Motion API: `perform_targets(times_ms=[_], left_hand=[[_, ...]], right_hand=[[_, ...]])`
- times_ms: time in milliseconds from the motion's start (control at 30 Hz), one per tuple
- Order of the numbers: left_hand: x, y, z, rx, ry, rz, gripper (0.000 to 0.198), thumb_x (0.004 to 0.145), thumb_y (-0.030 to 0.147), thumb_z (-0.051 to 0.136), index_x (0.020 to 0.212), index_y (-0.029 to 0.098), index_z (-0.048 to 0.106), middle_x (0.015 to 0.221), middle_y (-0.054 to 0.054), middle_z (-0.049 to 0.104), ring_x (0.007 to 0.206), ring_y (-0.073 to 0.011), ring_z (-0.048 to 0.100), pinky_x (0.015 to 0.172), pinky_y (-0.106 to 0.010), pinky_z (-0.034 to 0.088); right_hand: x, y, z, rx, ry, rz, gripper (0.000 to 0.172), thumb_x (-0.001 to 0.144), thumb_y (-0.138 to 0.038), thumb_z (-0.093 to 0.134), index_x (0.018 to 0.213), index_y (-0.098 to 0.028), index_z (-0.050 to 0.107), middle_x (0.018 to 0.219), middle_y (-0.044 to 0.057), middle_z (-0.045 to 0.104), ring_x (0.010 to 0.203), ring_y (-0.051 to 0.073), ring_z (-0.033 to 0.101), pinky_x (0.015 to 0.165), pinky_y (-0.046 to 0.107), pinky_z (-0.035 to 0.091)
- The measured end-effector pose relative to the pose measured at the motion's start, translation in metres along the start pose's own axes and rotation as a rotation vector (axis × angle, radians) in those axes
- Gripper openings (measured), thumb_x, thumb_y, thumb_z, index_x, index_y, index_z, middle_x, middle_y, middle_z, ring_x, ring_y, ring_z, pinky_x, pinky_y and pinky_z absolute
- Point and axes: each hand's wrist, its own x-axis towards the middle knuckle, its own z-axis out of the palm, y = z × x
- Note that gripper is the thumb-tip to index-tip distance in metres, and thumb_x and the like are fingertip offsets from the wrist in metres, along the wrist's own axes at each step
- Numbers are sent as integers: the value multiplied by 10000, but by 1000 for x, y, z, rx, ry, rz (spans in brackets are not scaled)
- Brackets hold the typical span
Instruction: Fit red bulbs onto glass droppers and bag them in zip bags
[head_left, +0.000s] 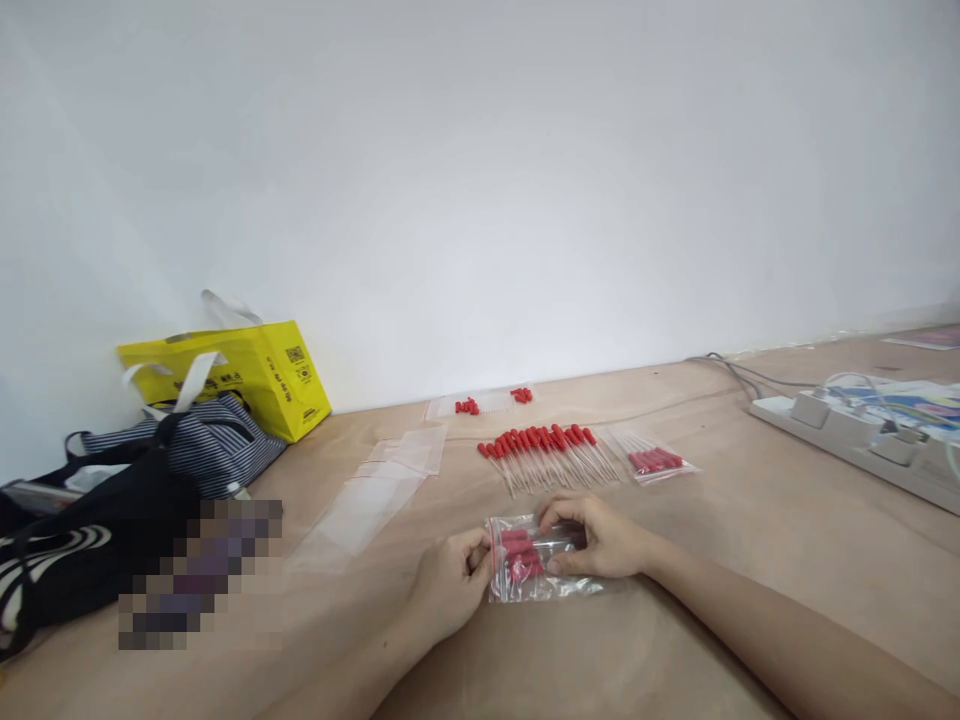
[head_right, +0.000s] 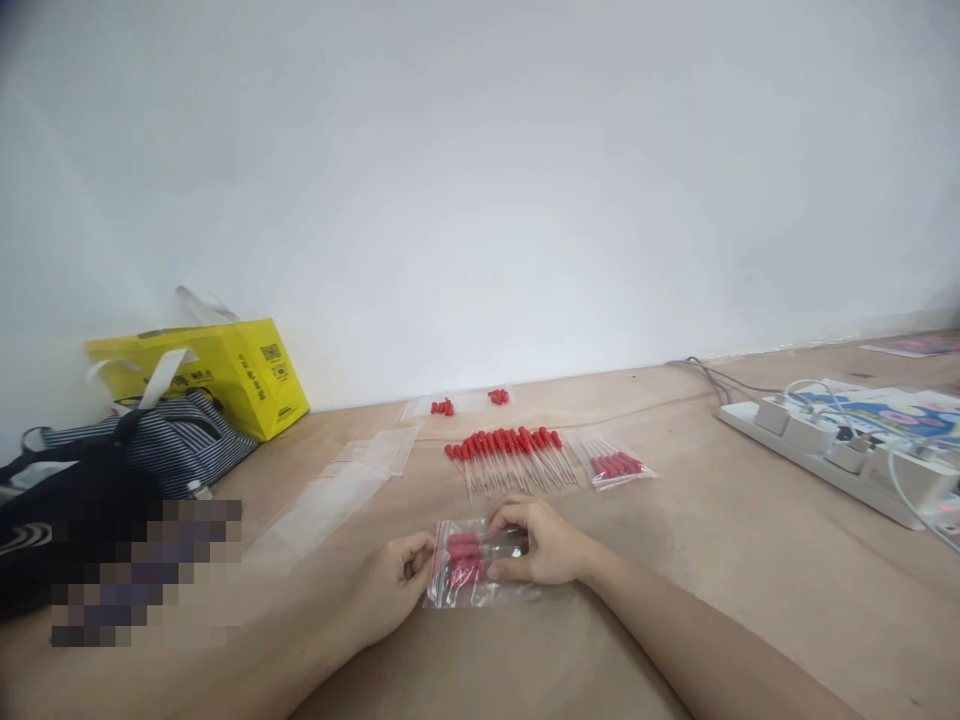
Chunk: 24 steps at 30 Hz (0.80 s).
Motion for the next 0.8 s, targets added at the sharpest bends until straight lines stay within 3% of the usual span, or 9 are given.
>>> perform_targets(times_ms=[167,267,333,400,500,633,800], left_hand=[[2,-10,-1,-23,32,0,233,733,399,523,777,170,539,574,55,493,504,-102,432,480,-187,322],[8,-10,-11,-46,74,167,383,687,382,606,1001,186,508,881,-20,560,760,-155,515,666,-244,405],[15,-8,-18,-100,-33,317,375,705,322,607,1050,209,514,1002,-45,549,898,-178,506,777,-279,396],[20,-4,-23,-146,-161,399,215,743,241,563,955,205,580,934,-39,578,864,-167,530,771,-275,405],[19,-3,-27,-140,-172,393,92,740,137,517,743,171,602,763,-24,583,740,-150,544,694,-256,418],[-6,-8,-39,-60,-120,369,133,771,125,432,693,171,530,721,-17,553,704,-143,518,656,-248,410],[-56,-27,-64,83,-113,361,117,794,197,429,677,191,441,672,14,510,591,-114,480,542,-203,380]], right_hand=[[0,-2,-1,50,3,-40,236,641,-346,675,800,-181,617,902,46,582,803,155,547,725,284,429],[0,-2,-1,93,-8,-68,134,682,-282,643,765,-177,634,916,53,582,819,151,558,743,286,429],[0,-2,0,103,-22,-73,82,704,-231,617,763,-180,642,920,52,583,825,147,562,744,282,431],[0,-3,3,86,-25,-76,79,723,-196,588,775,-188,648,922,51,585,835,144,560,743,278,431],[1,-4,8,-3,26,-87,92,736,-189,577,790,-206,649,912,44,589,863,152,545,783,305,409],[1,-6,13,-97,107,-97,82,737,-212,583,799,-214,636,884,34,593,862,163,532,814,342,379],[0,-8,14,-97,95,-136,84,751,-185,549,794,-209,617,880,35,589,848,157,528,786,320,395]])
